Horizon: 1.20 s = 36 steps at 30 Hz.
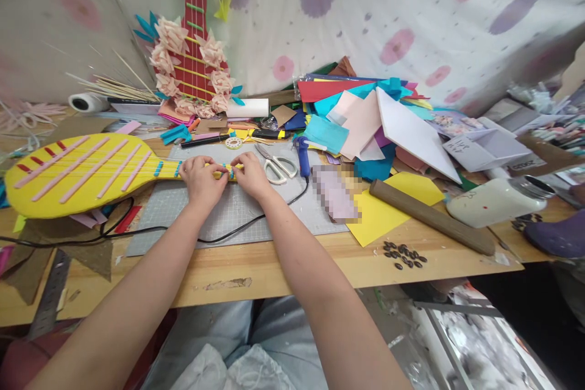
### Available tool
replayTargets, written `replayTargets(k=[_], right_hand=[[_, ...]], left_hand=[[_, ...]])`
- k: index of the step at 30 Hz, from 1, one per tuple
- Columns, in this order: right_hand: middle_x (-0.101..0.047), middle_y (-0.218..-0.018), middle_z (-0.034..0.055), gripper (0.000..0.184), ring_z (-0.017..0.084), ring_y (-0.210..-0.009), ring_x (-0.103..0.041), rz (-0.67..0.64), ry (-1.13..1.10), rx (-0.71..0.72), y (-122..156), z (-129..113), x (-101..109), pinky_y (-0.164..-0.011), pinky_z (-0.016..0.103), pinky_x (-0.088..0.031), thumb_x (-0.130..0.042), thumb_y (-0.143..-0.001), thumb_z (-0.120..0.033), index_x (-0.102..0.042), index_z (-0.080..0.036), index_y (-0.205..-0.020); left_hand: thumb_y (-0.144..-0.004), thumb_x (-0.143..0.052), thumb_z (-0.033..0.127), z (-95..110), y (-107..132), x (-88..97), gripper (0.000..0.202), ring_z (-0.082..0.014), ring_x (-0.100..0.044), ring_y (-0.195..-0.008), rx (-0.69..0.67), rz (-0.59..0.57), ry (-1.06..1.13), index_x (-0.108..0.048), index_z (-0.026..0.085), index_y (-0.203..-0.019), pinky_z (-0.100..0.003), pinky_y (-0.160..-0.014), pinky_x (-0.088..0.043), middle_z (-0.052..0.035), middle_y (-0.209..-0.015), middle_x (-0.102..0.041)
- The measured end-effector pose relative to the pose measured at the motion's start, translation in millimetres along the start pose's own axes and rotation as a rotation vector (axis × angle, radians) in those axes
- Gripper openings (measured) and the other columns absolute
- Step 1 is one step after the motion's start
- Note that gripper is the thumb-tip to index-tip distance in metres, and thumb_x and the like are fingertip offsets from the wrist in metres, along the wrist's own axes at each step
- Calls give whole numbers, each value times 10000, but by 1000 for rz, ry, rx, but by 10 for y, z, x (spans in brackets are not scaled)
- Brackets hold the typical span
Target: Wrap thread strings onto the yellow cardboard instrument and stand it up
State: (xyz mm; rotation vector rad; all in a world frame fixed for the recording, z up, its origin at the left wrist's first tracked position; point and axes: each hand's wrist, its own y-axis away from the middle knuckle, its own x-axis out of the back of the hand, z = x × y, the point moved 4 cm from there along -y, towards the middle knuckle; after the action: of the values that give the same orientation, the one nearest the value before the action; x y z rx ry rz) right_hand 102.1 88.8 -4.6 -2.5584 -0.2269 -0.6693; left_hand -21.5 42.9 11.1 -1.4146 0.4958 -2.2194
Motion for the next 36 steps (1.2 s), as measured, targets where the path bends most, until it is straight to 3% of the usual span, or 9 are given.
replayTargets(k=[5, 15, 36], right_hand=[[-539, -916, 49, 79, 169, -917, -511, -82, 158, 160, 34, -116, 50, -891, 345, -418, -575, -735, -106, -609, -175, -715], [-546, -905, 55, 84, 163, -890, -508, -113, 216, 145, 15, -117, 23, -859, 319, -411, -566, -754, -108, -618, -158, -712], [-552, -922, 59, 109, 168, -915, -502, -155, 227, 191, 23, -136, 14, -880, 320, -406, -540, -769, -90, -617, -161, -737]], left_hand=[[-673, -645, 290, -34, -21, -3, 59, -275, -443, -1075, 72, -31, 35, -685, 249, -658, -476, -1015, -240, -45, -982, -591], [-647, -680, 285, -97, -57, -65, 36, -261, -461, -1096, 206, -140, 78, -677, 258, -624, -472, -1019, -249, -28, -994, -600], [-673, -689, 277, -115, -108, -108, 54, -285, -425, -1132, 211, -270, 92, -672, 253, -628, -495, -1039, -211, -61, -1036, -577]])
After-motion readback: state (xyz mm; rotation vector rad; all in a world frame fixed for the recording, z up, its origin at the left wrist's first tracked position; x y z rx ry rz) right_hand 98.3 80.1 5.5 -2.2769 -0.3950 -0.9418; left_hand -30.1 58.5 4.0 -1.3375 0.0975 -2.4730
